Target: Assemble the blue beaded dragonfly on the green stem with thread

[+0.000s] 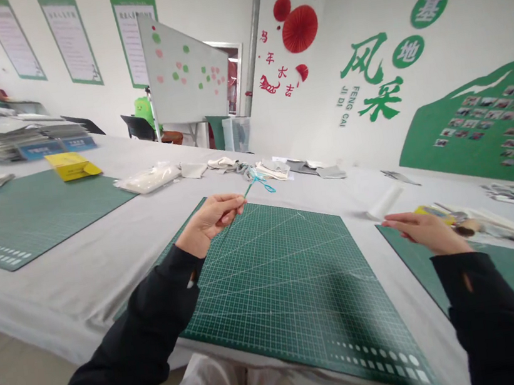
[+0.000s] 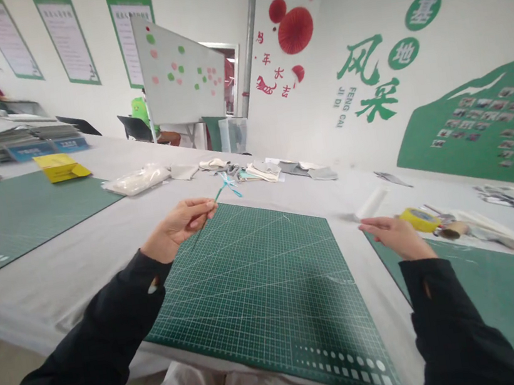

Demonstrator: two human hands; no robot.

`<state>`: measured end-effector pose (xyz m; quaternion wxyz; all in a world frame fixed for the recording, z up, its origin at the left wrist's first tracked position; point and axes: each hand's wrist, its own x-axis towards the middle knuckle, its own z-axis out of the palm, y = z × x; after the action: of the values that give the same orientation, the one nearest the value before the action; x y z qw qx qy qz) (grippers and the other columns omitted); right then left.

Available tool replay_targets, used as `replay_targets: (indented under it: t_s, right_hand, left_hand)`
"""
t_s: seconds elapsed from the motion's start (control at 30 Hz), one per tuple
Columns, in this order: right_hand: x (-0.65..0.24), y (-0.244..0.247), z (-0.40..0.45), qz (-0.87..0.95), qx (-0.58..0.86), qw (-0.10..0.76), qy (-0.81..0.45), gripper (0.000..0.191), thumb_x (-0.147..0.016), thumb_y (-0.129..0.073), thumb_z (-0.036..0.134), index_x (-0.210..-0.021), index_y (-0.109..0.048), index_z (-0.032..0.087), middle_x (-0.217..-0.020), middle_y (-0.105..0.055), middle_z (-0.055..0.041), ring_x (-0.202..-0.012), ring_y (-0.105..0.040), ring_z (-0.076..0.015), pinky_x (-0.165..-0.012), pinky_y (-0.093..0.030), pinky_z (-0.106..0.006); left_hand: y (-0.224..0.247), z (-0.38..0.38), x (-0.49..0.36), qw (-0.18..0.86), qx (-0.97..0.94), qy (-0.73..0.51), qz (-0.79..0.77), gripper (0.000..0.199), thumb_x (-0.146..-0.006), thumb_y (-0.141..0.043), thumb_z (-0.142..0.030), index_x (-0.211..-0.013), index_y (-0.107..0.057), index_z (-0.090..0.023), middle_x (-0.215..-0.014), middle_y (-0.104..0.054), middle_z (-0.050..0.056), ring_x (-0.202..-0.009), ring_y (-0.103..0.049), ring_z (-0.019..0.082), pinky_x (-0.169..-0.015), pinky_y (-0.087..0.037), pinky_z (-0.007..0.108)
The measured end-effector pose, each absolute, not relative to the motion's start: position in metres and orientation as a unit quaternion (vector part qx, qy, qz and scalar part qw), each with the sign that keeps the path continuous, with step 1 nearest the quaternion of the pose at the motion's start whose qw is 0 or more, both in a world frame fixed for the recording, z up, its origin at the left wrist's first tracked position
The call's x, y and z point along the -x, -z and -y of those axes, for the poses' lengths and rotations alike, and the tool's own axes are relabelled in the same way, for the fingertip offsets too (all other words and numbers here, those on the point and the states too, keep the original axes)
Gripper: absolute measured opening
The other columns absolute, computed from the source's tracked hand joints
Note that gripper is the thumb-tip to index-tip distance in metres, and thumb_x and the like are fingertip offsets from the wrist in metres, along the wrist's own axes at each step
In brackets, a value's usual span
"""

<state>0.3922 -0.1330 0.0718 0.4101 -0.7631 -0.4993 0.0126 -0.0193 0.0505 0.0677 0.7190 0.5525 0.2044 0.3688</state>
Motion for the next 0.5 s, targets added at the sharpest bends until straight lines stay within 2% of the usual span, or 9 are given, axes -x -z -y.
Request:
replay_targets:
  t_s: [0.1, 0.13, 0.2, 0.27, 0.33, 0.37, 0.43, 0.5]
  right_hand:
    - [-0.325, -0.061, 0.107, 0.532, 0.717, 0.435, -0.116, 0.043, -0.071, -0.062, 0.048, -0.101, -0.07, 0.018, -0.09, -0.073, -0.0102, -0.051, -0.055, -0.0093, -0.049, -0.046, -0.025]
    - [-0.299, -0.056, 0.098, 0.541, 0.67, 0.464, -0.206, 0.046, -0.073, -0.062, 0.047, -0.109, -0.065, 0.019, -0.105, -0.07, -0.011, -0.055, -0.056, -0.0085, -0.051, -0.047, -0.024]
    - [-0.247, -0.045, 0.079, 0.542, 0.587, 0.501, -0.333, 0.05, -0.073, -0.064, 0.046, -0.116, -0.059, 0.022, -0.118, -0.064, -0.0111, -0.054, -0.056, -0.0066, -0.047, -0.044, -0.022]
    - [-0.208, -0.033, 0.065, 0.526, 0.541, 0.508, -0.416, 0.056, -0.072, -0.065, 0.045, -0.121, -0.052, 0.023, -0.122, -0.06, -0.012, -0.052, -0.058, -0.0066, -0.044, -0.043, -0.022]
    - [-0.185, -0.02, 0.056, 0.522, 0.528, 0.509, -0.435, 0.061, -0.072, -0.066, 0.045, -0.125, -0.047, 0.022, -0.119, -0.061, -0.0123, -0.048, -0.059, -0.0074, -0.042, -0.042, -0.022]
    - [-0.179, -0.014, 0.053, 0.527, 0.529, 0.51, -0.427, 0.061, -0.073, -0.065, 0.045, -0.126, -0.045, 0.022, -0.112, -0.064, -0.0109, -0.046, -0.058, -0.0077, -0.04, -0.04, -0.022]
    - [-0.177, -0.003, 0.05, 0.54, 0.536, 0.515, -0.396, 0.054, -0.075, -0.064, 0.043, -0.121, -0.049, 0.019, -0.086, -0.068, -0.0043, -0.044, -0.054, -0.008, -0.04, -0.038, -0.022]
    - [-0.182, 0.005, 0.051, 0.555, 0.539, 0.519, -0.364, 0.042, -0.077, -0.064, 0.041, -0.111, -0.057, 0.017, -0.06, -0.059, 0.003, -0.044, -0.048, -0.008, -0.043, -0.037, -0.022]
  left_hand:
    - [-0.053, -0.037, -0.01, 0.72, -0.573, -0.336, -0.2, 0.014, -0.072, -0.068, -0.021, -0.067, -0.063, -0.008, -0.058, -0.057, 0.0, -0.033, -0.031, -0.002, -0.031, -0.016, 0.013]
    - [-0.047, -0.033, -0.019, 0.724, -0.575, -0.329, -0.192, 0.015, -0.072, -0.068, -0.022, -0.068, -0.063, -0.009, -0.059, -0.058, 0.0, -0.033, -0.031, -0.002, -0.032, -0.017, 0.014]
    - [-0.034, -0.027, -0.033, 0.73, -0.575, -0.321, -0.183, 0.02, -0.07, -0.07, -0.027, -0.069, -0.063, -0.009, -0.06, -0.059, 0.0, -0.032, -0.03, -0.002, -0.032, -0.017, 0.015]
    - [-0.021, -0.025, -0.041, 0.736, -0.564, -0.331, -0.177, 0.023, -0.069, -0.072, -0.031, -0.068, -0.062, -0.009, -0.058, -0.059, 0.0, -0.033, -0.03, -0.001, -0.034, -0.018, 0.016]
    - [-0.009, -0.025, -0.045, 0.739, -0.551, -0.347, -0.172, 0.026, -0.068, -0.072, -0.034, -0.068, -0.063, -0.009, -0.04, -0.044, -0.006, -0.032, -0.029, 0.0, -0.037, -0.019, 0.016]
    - [-0.004, -0.025, -0.046, 0.741, -0.546, -0.353, -0.168, 0.027, -0.069, -0.072, -0.035, -0.069, -0.064, -0.009, -0.036, -0.04, -0.008, -0.032, -0.029, 0.001, -0.038, -0.02, 0.016]
    - [0.004, -0.025, -0.046, 0.747, -0.532, -0.36, -0.171, 0.027, -0.069, -0.071, -0.035, -0.072, -0.065, -0.009, -0.04, -0.046, -0.006, -0.032, -0.03, 0.001, -0.037, -0.018, 0.017]
    - [0.008, -0.023, -0.046, 0.751, -0.517, -0.367, -0.185, 0.027, -0.068, -0.073, -0.034, -0.074, -0.065, -0.009, -0.044, -0.05, -0.004, -0.032, -0.031, 0.0, -0.037, -0.015, 0.017]
